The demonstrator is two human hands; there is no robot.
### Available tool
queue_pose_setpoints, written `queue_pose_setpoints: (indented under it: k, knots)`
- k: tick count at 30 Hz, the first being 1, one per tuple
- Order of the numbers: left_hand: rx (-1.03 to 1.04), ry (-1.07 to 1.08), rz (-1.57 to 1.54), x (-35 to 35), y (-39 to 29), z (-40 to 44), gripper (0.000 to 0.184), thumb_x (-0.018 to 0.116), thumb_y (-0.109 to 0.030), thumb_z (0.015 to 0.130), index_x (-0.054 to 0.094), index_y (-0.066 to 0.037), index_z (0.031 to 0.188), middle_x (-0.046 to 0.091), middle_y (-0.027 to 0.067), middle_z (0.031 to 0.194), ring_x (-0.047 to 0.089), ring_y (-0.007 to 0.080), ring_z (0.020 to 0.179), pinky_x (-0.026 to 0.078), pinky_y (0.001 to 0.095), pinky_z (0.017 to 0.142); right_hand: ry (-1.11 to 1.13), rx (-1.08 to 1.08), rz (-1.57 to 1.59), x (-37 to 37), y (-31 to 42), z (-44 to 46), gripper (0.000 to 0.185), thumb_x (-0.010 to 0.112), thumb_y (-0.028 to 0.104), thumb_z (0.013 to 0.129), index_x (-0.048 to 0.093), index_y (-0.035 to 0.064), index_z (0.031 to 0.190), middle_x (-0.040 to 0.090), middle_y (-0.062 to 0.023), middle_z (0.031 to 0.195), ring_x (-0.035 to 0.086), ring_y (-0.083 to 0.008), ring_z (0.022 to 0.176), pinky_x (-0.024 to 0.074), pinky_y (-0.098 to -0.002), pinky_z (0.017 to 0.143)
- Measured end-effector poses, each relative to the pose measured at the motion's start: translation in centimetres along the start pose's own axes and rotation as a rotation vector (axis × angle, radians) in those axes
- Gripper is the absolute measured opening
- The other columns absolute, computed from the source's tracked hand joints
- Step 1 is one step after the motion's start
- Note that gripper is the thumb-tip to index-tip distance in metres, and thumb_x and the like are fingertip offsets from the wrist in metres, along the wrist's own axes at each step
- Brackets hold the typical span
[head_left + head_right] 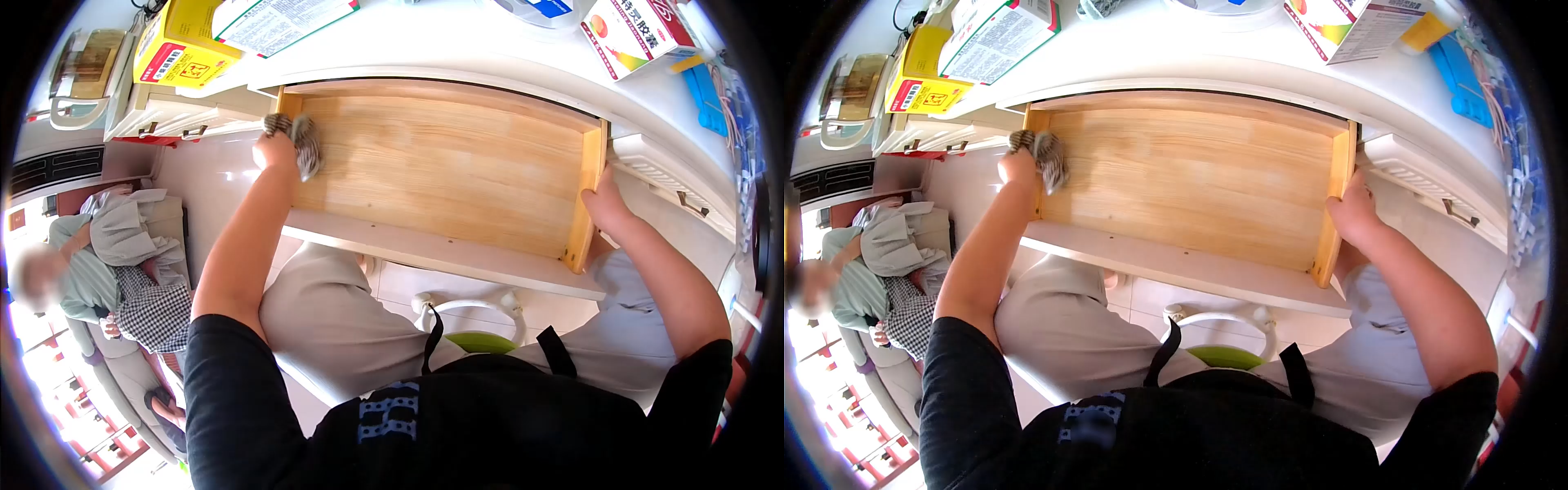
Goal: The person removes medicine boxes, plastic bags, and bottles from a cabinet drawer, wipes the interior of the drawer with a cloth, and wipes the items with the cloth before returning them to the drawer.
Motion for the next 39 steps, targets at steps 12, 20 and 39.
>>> queue_pose_setpoints:
  k: [12,20,39]
  knots:
    - [0.338,-0.067,0.122,7.3,-7.4,2.8,0.039,0.047,-0.02,0.075,0.054,-0.002,0.108,0.052,0.0192,0.113,0.048,0.0334,0.106,0.038,0.0383,0.092,0.139,0.077,0.099,-0.7,2.4,-0.7,0.069,0.051,0.006,0.075,0.012,-0.0005,0.131,0.045,-0.0293,0.114,0.046,-0.0388,0.106,0.0382,-0.0398,0.09]
    - [0.465,0.02,-0.079,9.7,-12.5,-4.8,0.033,0.054,-0.018,0.072,0.057,-0.001,0.099,0.052,0.0193,0.11,0.046,0.0346,0.105,0.037,0.0403,0.091,0.142,0.076,0.11,-0.5,2.6,-0.6,0.068,0.049,0.004,0.076,0.009,-0.0025,0.131,0.048,-0.0295,0.11,0.05,-0.0373,0.103,0.0413,-0.0389,0.086]
    - [1.166,0.828,-0.11,16.8,-26.5,-33.9,0.037,0.056,-0.005,0.067,0.058,-0.004,0.104,0.053,0.0155,0.108,0.049,0.031,0.102,0.039,0.0366,0.09,0.193,0.054,-0.188,0.3,1.4,-0.9,0.072,0.056,0.022,0.075,0.015,-0.0048,0.127,0.047,-0.0285,0.114,0.046,-0.0366,0.11,0.0338,-0.0398,0.094]
Point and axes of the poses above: each hand's wrist, its own z-axis towards the middle knuckle, its own x-axis out of the palm, y = z × x, the point moved 10 cm from there along z, towards the middle knuckle
